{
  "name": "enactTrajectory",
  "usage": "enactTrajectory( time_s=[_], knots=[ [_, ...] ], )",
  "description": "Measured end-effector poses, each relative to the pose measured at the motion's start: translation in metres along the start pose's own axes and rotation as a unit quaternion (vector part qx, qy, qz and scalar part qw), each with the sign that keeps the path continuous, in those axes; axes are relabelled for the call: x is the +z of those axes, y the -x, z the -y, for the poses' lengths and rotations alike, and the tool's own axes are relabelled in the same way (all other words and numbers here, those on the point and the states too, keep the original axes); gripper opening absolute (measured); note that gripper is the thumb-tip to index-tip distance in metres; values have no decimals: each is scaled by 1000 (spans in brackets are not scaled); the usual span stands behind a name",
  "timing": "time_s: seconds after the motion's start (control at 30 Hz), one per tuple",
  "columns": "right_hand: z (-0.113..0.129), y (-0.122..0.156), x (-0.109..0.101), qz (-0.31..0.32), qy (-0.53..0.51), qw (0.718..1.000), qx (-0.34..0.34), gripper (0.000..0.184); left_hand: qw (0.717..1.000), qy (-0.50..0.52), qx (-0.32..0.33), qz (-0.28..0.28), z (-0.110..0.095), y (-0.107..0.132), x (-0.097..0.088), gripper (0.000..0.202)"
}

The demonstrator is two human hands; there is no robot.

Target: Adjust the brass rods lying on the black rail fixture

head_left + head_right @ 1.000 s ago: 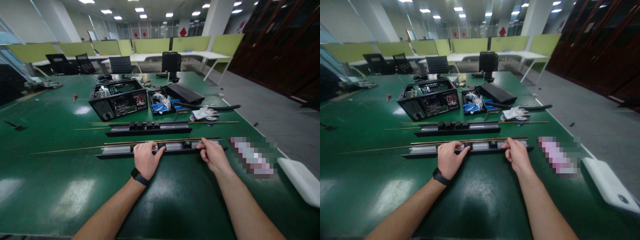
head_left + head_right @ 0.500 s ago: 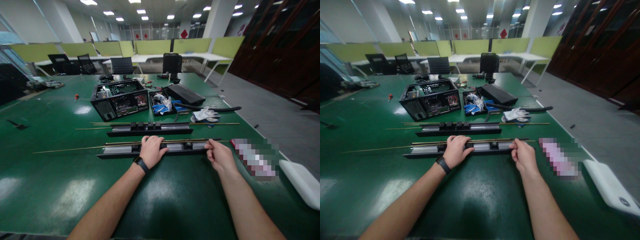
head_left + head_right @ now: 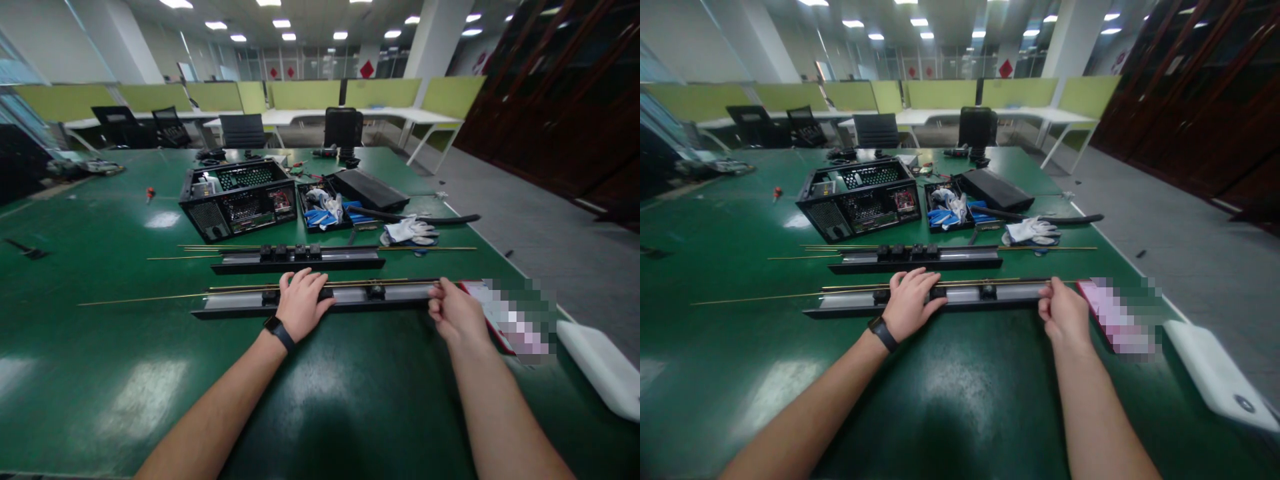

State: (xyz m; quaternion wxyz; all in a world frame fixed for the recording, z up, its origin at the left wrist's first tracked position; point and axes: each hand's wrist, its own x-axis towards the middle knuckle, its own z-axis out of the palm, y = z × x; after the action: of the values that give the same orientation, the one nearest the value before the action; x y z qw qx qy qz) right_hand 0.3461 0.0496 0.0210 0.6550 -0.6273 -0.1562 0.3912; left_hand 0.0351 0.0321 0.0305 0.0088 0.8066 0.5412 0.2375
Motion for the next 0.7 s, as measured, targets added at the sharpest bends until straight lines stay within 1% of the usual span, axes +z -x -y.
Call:
enactTrajectory(
  time_s=[0.07, 0.13, 0.2, 0.27, 0.37, 0.43, 0.5, 0.63, 0.7],
  knots=[
    [1, 5, 2, 24, 11, 1000, 8, 20, 1000, -11, -1, -21, -6, 7, -3, 49],
    [2, 10, 4, 65, 29, 997, 26, 19, 999, -17, 3, -46, -13, 15, -5, 50],
    [2, 12, 5, 93, 37, 994, 38, 14, 998, -19, 3, -54, -19, 24, -6, 49],
    [3, 9, 4, 80, 26, 996, 32, 11, 998, -19, -1, -64, -23, 32, -5, 44],
    [3, -2, -1, 15, 1, 1000, 16, 13, 996, -14, -6, -82, -26, 43, -1, 39],
    [5, -7, -3, -11, -5, 1000, 19, 15, 996, -7, -5, -91, -27, 49, 2, 39],
    [6, -7, -3, -6, -1, 1000, 29, 17, 996, -2, -11, -90, -27, 53, 6, 41],
    [6, 2, 1, 56, 34, 997, 38, 12, 997, 2, -15, -79, -25, 57, 13, 46],
    [5, 3, 1, 63, 39, 997, 35, 11, 997, 2, -9, -72, -22, 58, 16, 47]
  ],
)
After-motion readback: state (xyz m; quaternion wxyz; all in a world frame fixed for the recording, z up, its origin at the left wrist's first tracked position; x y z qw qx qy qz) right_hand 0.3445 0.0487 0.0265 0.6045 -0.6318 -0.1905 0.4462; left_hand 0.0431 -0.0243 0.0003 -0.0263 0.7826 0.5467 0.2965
